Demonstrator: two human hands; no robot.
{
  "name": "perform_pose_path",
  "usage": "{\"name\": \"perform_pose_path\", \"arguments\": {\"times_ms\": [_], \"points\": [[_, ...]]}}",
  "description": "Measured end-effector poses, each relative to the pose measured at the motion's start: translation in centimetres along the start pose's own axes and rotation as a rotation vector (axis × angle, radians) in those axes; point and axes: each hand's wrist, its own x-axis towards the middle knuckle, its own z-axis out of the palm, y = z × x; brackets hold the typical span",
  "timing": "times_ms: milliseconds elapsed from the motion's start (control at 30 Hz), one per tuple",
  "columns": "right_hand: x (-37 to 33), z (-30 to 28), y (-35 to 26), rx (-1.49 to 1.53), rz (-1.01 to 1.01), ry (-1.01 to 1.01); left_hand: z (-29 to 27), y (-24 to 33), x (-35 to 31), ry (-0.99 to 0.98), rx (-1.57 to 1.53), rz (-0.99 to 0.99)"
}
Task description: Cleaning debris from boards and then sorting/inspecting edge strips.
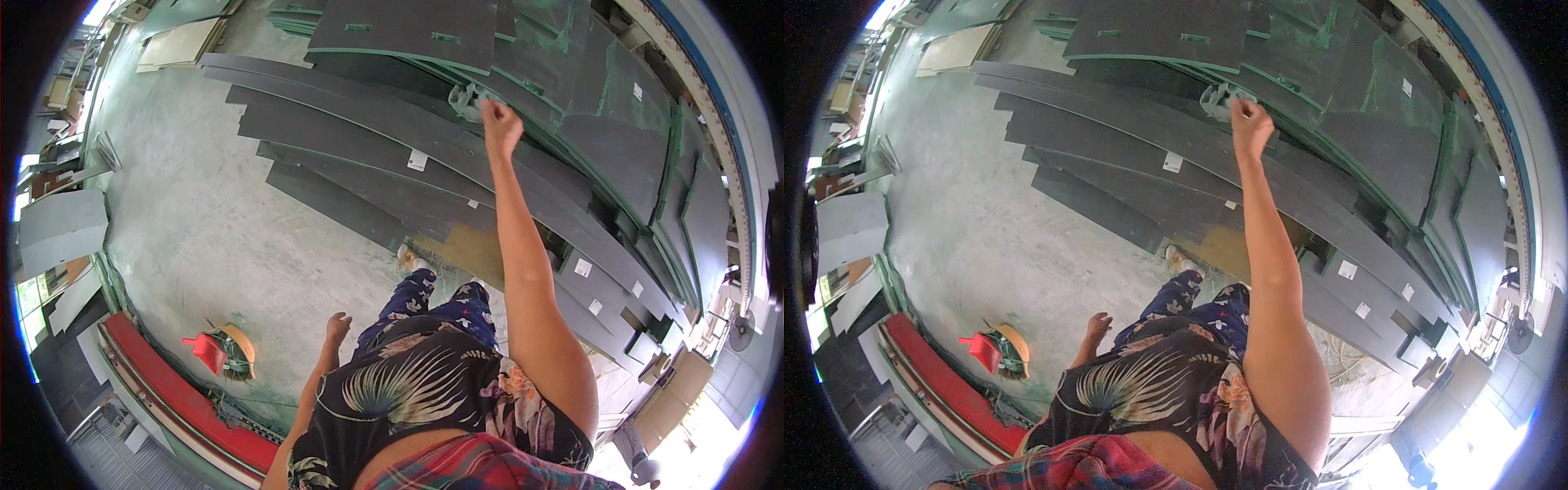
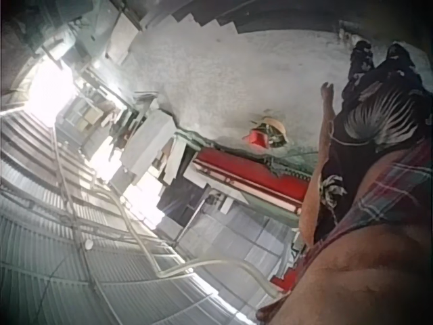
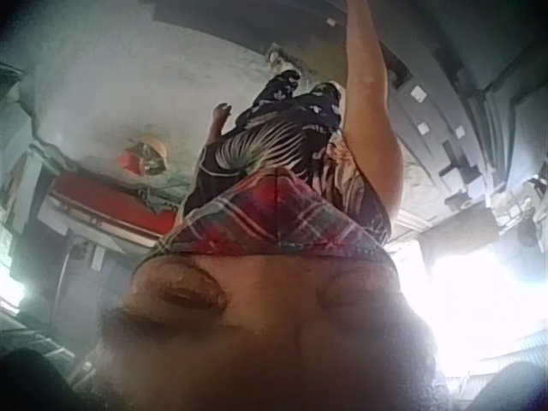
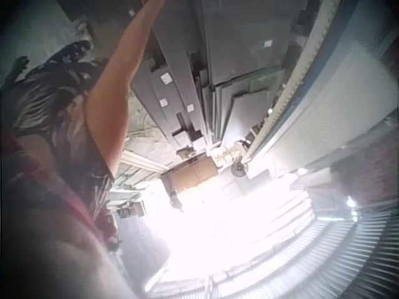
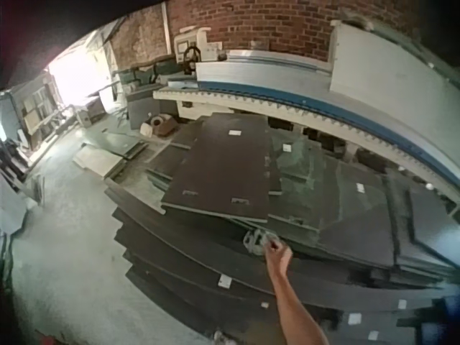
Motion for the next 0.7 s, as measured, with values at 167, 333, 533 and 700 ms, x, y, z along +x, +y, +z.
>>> {"name": "perform_pose_path", "arguments": {"times_ms": [167,333,533,700], "points": [[-1.3,-9.9,-2.6,-0.017,0.011,0.194,-0.1,1.8,1.8,-0.044,-0.011,0.017],[-1.9,-17.0,-0.4,-0.162,0.001,0.304,-0.3,5.1,2.7,-0.039,-0.042,0.102],[-4.8,-15.1,4.6,-0.555,0.091,-0.178,-0.5,6.5,2.4,-0.031,-0.096,0.119],[-10.4,-6.0,9.3,-0.809,-0.075,-0.125,0.4,3.4,1.0,0.012,-0.080,0.072]]}}
